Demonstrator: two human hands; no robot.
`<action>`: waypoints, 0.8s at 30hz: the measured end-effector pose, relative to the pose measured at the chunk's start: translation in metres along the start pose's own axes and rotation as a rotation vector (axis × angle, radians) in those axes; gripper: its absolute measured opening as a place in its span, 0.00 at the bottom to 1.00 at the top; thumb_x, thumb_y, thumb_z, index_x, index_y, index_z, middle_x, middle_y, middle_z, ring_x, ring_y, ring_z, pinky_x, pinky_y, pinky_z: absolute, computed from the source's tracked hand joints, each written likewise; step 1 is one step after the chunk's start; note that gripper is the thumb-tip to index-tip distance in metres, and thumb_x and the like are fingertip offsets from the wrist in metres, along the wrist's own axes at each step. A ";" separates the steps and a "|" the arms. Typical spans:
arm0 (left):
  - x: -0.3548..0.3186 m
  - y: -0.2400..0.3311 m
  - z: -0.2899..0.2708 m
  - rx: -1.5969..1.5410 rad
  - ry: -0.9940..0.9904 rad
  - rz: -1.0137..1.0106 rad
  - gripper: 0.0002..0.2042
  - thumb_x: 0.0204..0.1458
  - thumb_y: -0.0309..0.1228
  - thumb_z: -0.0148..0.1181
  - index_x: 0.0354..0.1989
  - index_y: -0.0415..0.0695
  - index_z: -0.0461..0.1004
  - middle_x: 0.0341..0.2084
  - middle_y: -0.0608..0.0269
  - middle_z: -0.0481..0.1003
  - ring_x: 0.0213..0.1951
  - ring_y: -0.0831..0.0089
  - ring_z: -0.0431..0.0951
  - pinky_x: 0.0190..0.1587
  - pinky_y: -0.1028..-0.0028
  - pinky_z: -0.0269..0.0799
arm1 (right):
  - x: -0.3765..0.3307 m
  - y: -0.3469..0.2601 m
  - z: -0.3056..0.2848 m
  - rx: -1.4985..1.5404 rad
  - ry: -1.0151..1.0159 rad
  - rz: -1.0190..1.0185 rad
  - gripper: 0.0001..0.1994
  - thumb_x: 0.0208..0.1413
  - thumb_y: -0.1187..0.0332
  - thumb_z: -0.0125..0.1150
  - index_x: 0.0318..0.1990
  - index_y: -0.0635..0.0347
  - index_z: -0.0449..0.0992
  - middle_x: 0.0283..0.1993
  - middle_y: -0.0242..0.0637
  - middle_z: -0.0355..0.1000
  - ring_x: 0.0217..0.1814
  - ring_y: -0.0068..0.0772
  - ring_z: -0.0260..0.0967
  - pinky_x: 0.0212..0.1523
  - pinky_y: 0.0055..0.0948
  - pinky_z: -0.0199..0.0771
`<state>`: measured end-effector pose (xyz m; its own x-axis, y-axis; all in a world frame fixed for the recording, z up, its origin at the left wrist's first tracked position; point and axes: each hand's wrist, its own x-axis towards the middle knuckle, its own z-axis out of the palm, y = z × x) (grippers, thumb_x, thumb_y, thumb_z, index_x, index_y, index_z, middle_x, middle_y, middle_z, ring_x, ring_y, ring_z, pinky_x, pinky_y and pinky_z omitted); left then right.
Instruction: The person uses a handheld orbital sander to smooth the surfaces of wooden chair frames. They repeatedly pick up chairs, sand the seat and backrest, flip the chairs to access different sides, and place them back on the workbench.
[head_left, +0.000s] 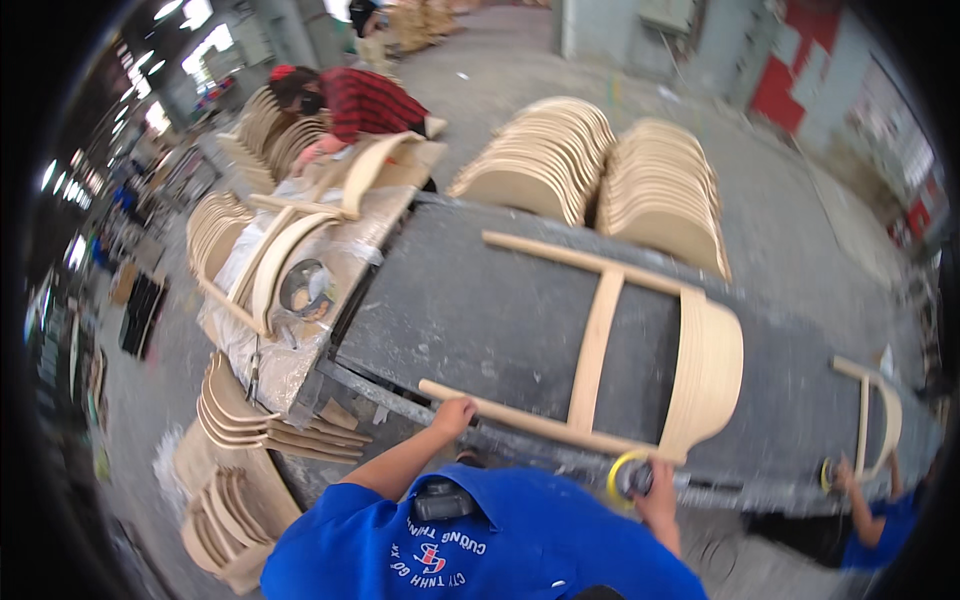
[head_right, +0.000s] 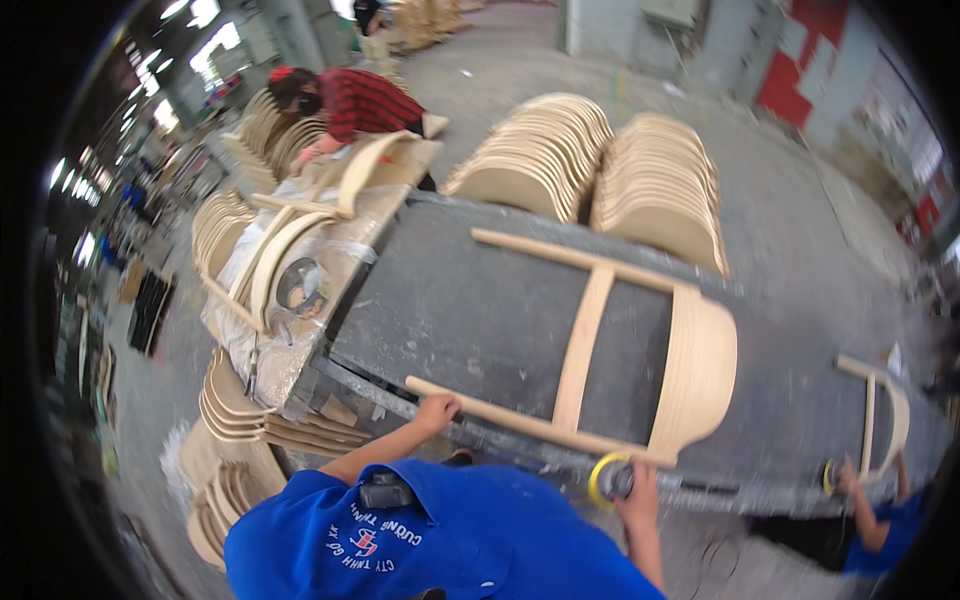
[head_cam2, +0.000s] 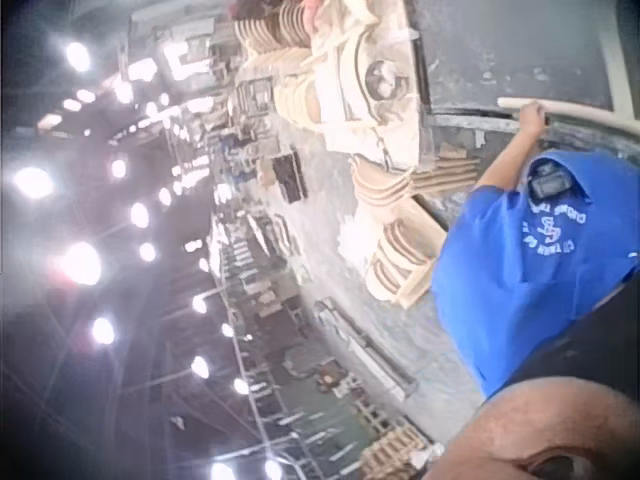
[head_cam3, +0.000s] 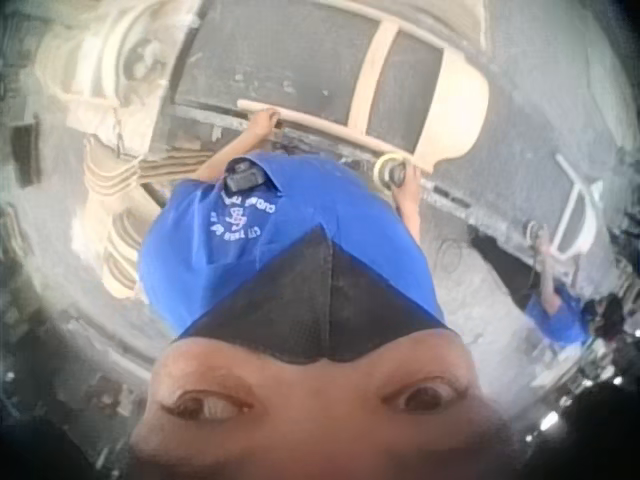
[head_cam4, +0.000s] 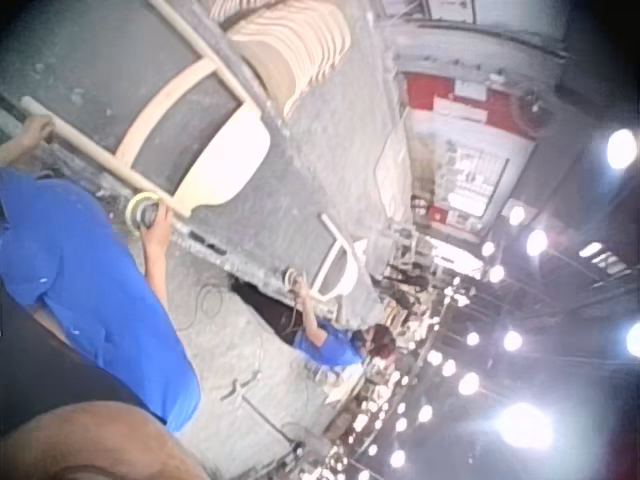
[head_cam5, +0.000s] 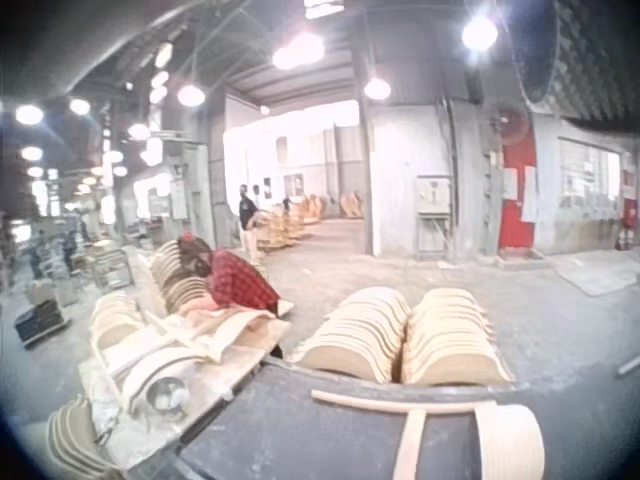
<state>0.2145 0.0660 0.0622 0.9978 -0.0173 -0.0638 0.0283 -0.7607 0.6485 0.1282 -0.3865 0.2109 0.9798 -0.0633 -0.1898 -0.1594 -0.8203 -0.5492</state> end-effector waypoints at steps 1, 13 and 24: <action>-0.005 0.006 -0.007 -0.078 -0.030 -0.141 0.14 0.57 0.36 0.54 0.26 0.38 0.75 0.20 0.54 0.75 0.25 0.54 0.75 0.31 0.60 0.70 | 0.002 0.000 0.001 0.013 -0.011 -0.054 0.40 0.31 0.75 0.74 0.59 0.55 0.64 0.58 0.49 0.62 0.60 0.56 0.63 0.57 0.42 0.68; -0.008 0.345 -0.188 -1.085 -1.256 0.834 0.15 0.64 0.33 0.44 0.46 0.37 0.75 0.42 0.59 0.76 0.47 0.73 0.73 0.55 0.71 0.64 | 0.033 -0.037 0.044 -0.109 -0.148 -0.455 0.40 0.32 0.73 0.74 0.59 0.54 0.64 0.55 0.46 0.63 0.57 0.55 0.64 0.55 0.42 0.69; -0.118 0.369 -0.257 -1.653 -1.940 1.093 0.20 0.64 0.38 0.48 0.48 0.29 0.71 0.48 0.48 0.70 0.52 0.62 0.69 0.55 0.68 0.62 | -0.043 -0.097 0.054 -0.037 -0.170 -0.104 0.40 0.32 0.74 0.74 0.59 0.54 0.64 0.55 0.46 0.63 0.56 0.55 0.64 0.55 0.42 0.69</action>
<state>0.1227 -0.0461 0.5038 -0.2065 -0.5856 0.7838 0.7078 0.4636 0.5329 0.0954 -0.2736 0.2279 0.9557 0.1174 -0.2697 -0.0505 -0.8377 -0.5437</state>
